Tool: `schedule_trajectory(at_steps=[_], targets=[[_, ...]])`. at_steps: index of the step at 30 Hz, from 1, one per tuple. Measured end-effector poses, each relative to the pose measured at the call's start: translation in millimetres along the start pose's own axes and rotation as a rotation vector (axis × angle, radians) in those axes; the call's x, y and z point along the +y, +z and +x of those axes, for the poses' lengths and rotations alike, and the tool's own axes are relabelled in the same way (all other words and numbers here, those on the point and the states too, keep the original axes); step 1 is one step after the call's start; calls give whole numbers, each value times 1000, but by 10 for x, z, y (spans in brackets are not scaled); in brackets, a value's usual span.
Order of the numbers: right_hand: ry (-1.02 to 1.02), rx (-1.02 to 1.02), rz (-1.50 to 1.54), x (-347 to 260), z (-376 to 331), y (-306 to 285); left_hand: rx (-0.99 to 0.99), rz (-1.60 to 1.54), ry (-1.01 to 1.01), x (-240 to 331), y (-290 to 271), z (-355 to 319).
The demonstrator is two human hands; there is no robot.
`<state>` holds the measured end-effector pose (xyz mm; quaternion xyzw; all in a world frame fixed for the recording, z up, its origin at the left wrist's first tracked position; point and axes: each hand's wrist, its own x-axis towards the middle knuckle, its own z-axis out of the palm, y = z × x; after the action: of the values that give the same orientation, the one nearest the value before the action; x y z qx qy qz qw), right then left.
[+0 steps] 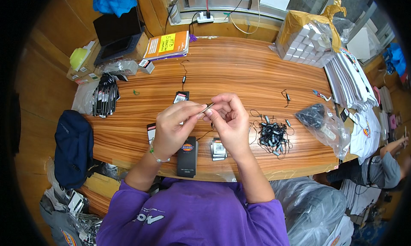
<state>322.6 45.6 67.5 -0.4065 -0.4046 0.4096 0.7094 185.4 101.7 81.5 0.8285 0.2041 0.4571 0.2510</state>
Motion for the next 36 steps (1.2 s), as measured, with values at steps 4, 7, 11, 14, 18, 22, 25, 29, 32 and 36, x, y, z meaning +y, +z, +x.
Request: schedule_trajectory(at_steps=[4,7,11,14,18,22,25,29,32,36], targets=[[21,-93,-134,1,17,-113,-72,-65,-28,-39,-52,-32],[-22,-92,-260,30,5,-144,-101,-97,-63,-34,-61,-33],[70,-95,-355,45,-7,-131,-25,12,52,-48,-74,-33],[162,-121,-82,78,-15,-66,61,191,115,-102,-31,-70],[254,-23,132,169,-25,-49,-13,276,230,-129,-29,-50],[108,182,159,204,15,-27,29,196,295,-206,30,-81],[-17,216,363,-25,202,-39,57,58,77,-199,59,-174],[-57,-41,475,-130,258,-6,-61,-141,-208,-255,-31,-332],[24,-82,371,-158,180,68,-1,-128,-301,-315,-253,-376],[-24,-37,239,-237,59,-27,-231,187,-568,-787,-859,-715]])
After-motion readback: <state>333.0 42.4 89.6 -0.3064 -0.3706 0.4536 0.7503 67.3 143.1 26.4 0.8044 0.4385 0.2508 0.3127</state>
